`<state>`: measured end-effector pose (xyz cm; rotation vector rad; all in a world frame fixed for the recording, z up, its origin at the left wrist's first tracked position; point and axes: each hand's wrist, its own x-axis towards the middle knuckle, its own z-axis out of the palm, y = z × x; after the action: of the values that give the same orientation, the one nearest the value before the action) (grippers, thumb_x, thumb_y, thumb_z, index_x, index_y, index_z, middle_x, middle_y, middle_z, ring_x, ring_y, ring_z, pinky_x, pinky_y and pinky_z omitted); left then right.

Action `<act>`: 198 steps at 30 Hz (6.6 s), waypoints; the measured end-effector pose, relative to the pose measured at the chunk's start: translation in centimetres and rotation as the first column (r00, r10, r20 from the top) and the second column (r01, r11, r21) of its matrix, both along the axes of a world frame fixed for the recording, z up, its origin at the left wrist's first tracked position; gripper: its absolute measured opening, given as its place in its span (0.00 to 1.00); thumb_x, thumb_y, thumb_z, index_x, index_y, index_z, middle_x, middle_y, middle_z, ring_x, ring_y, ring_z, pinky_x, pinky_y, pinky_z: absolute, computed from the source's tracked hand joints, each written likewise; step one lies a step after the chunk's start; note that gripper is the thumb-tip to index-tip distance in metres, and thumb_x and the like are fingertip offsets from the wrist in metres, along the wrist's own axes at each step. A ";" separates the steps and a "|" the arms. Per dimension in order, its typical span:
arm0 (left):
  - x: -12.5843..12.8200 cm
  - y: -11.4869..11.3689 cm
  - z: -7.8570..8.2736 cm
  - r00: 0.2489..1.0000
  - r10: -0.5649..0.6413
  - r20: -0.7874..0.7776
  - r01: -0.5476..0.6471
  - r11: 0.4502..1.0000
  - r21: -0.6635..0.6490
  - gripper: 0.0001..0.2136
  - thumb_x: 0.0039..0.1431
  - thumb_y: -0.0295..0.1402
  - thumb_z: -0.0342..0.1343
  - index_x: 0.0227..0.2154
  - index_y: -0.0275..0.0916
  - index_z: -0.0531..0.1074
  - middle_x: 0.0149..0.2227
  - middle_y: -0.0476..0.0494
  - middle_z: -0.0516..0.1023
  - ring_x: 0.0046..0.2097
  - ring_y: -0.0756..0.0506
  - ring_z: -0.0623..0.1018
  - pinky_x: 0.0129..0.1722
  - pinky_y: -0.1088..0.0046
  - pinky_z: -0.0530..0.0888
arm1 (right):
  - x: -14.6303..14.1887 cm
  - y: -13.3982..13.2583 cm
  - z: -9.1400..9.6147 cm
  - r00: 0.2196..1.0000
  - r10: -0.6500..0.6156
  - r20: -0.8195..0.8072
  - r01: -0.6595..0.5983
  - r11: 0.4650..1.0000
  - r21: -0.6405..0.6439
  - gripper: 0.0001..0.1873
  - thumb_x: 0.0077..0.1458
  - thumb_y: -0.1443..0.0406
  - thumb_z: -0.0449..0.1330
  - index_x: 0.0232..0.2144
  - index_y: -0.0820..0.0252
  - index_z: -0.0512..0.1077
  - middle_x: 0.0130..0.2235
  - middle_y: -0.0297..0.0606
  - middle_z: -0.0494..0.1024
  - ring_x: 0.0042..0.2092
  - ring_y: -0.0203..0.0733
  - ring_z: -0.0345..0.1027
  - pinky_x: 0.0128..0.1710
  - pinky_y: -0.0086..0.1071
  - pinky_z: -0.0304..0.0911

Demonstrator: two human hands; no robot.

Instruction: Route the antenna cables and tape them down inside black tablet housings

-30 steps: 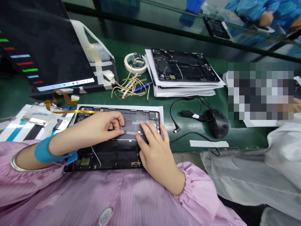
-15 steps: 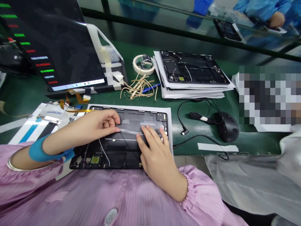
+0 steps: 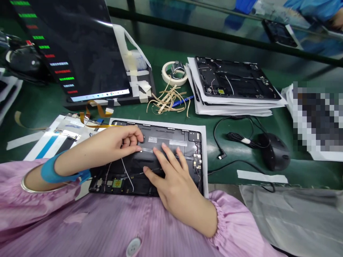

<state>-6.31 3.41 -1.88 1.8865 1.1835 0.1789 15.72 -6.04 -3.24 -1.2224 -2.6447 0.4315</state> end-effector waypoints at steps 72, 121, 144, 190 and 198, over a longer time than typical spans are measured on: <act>0.0 -6.5 1.5 0.972 -0.090 -0.216 0.161 0.927 0.340 0.07 0.58 0.35 0.54 0.37 0.39 0.69 0.39 0.46 0.71 0.40 0.43 0.71 0.37 0.66 0.67 | -1.9 1.8 1.3 0.982 -0.183 -0.038 0.166 0.949 -0.268 0.06 0.53 0.70 0.58 0.27 0.58 0.65 0.29 0.32 0.69 0.35 0.40 0.61 0.37 0.35 0.56; 8.5 -4.7 3.9 0.907 -0.035 0.420 0.029 0.999 0.019 0.07 0.57 0.31 0.52 0.31 0.39 0.76 0.27 0.52 0.76 0.25 0.53 0.70 0.23 0.78 0.64 | 5.1 0.2 6.0 0.652 -0.546 -0.527 0.437 0.838 -0.326 0.10 0.54 0.59 0.61 0.37 0.57 0.70 0.33 0.36 0.75 0.34 0.38 0.69 0.35 0.32 0.65; 7.7 -8.6 3.0 0.996 -0.018 0.085 -0.059 0.579 0.813 0.08 0.57 0.26 0.52 0.30 0.37 0.76 0.35 0.45 0.80 0.35 0.46 0.78 0.35 0.70 0.76 | 2.8 -1.6 3.2 0.523 -0.616 -0.589 0.208 0.762 -0.613 0.04 0.57 0.66 0.57 0.33 0.58 0.72 0.28 0.33 0.75 0.29 0.33 0.69 0.28 0.27 0.66; 4.6 -3.9 2.5 0.942 0.285 -0.177 -0.184 0.879 0.439 0.08 0.52 0.33 0.50 0.24 0.40 0.73 0.29 0.48 0.77 0.31 0.45 0.73 0.29 0.70 0.65 | 12.0 -5.3 4.3 0.940 -0.192 -0.283 -0.033 0.771 -0.636 0.08 0.47 0.75 0.55 0.28 0.57 0.67 0.27 0.31 0.72 0.30 0.34 0.65 0.32 0.29 0.59; 3.0 -1.2 5.5 0.896 0.445 0.006 -0.386 0.770 0.508 0.08 0.52 0.34 0.52 0.26 0.41 0.76 0.27 0.49 0.78 0.29 0.47 0.74 0.30 0.72 0.65 | 13.5 -6.1 3.7 0.921 -0.155 -0.359 -0.122 0.759 -0.640 0.04 0.51 0.71 0.56 0.29 0.57 0.68 0.27 0.32 0.72 0.31 0.35 0.65 0.34 0.30 0.58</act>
<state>-3.30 2.18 3.59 2.0537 1.7632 0.6897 29.27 -12.17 0.49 -1.1406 -2.1702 1.5295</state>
